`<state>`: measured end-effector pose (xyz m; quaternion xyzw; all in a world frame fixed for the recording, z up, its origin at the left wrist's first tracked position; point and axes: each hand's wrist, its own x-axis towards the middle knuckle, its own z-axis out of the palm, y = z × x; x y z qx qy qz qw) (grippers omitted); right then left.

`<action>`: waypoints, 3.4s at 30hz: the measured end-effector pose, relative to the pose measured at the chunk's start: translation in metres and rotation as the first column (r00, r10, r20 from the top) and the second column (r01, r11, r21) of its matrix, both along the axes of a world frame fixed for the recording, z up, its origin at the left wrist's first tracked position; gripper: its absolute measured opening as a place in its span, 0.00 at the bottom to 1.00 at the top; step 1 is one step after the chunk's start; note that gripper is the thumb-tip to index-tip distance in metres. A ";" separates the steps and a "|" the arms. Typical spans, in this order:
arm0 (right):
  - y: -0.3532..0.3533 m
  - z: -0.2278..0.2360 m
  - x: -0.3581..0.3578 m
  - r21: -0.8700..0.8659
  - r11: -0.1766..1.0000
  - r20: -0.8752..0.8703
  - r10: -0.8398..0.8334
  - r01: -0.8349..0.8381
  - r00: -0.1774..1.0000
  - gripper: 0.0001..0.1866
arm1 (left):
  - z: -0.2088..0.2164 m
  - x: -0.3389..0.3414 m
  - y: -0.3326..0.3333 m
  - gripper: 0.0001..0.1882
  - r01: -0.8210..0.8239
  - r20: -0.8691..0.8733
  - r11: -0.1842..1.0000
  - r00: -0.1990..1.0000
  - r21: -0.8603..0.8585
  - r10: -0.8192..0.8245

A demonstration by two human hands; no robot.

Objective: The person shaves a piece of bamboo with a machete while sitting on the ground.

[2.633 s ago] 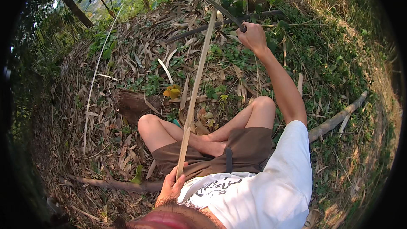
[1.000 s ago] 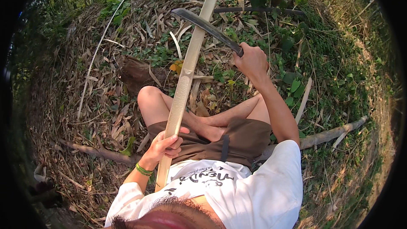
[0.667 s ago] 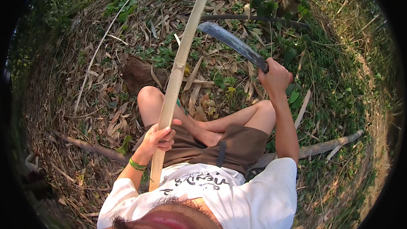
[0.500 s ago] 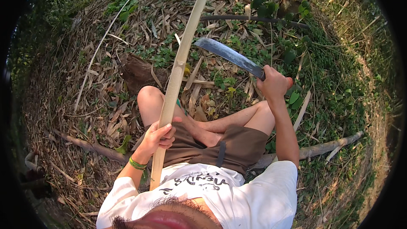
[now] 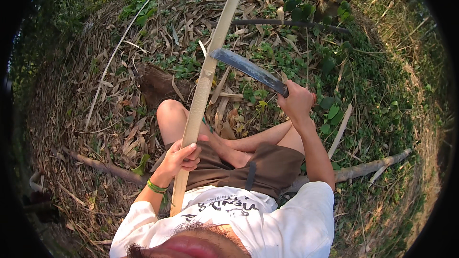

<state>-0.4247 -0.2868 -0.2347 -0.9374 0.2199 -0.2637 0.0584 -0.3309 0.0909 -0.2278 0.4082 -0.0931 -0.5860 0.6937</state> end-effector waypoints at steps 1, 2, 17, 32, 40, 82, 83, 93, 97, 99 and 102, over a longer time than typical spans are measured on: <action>0.002 -0.002 0.002 0.020 1.000 0.026 0.018 -0.018 1.000 0.11 | 0.000 0.000 0.001 0.22 0.005 -0.021 1.000 1.000 -0.017 -0.006; 0.004 -0.006 0.002 0.041 0.999 0.048 0.033 -0.035 0.998 0.11 | 0.000 0.001 0.002 0.22 0.018 -0.037 0.999 0.999 -0.027 -0.019; -0.077 0.020 0.056 0.205 0.963 0.106 -0.198 0.173 0.974 0.10 | -0.015 -0.024 0.026 0.21 0.201 -0.188 0.975 0.958 -0.097 -0.217; -0.138 0.031 0.050 0.215 0.948 0.019 -0.242 0.233 0.970 0.14 | -0.018 -0.036 0.070 0.24 0.274 -0.339 0.962 0.905 0.004 -0.256; -0.064 0.024 0.056 -0.115 0.971 -0.067 0.202 -0.208 0.977 0.08 | -0.023 -0.034 0.068 0.23 0.223 -0.329 0.974 0.922 0.029 -0.202; 0.017 -0.042 0.120 0.910 0.138 0.412 -0.417 -0.391 0.811 0.14 | -0.057 -0.036 0.074 0.37 0.267 -0.401 0.963 0.881 -0.022 -0.253; 0.022 -0.036 0.119 0.905 0.143 0.423 -0.414 -0.401 0.806 0.14 | -0.055 -0.035 0.070 0.39 0.265 -0.331 0.964 0.909 -0.011 -0.253; 0.068 0.012 0.116 0.864 0.317 0.490 -0.354 -0.391 0.797 0.15 | -0.056 0.022 0.010 0.30 -0.166 0.714 0.946 0.695 0.277 -0.087; 0.079 0.020 0.114 0.834 0.373 0.525 -0.304 -0.407 0.795 0.15 | -0.063 0.017 -0.022 0.19 -0.337 0.719 0.921 0.688 0.197 0.098; 0.077 0.018 0.112 0.807 0.423 0.536 -0.232 -0.412 0.812 0.16 | -0.065 0.016 -0.030 0.12 -0.299 0.724 0.936 0.686 0.186 0.075; 0.067 0.022 0.097 0.813 0.416 0.502 -0.145 -0.408 0.853 0.21 | -0.059 0.013 -0.029 0.16 -0.261 0.600 0.932 0.798 0.254 0.060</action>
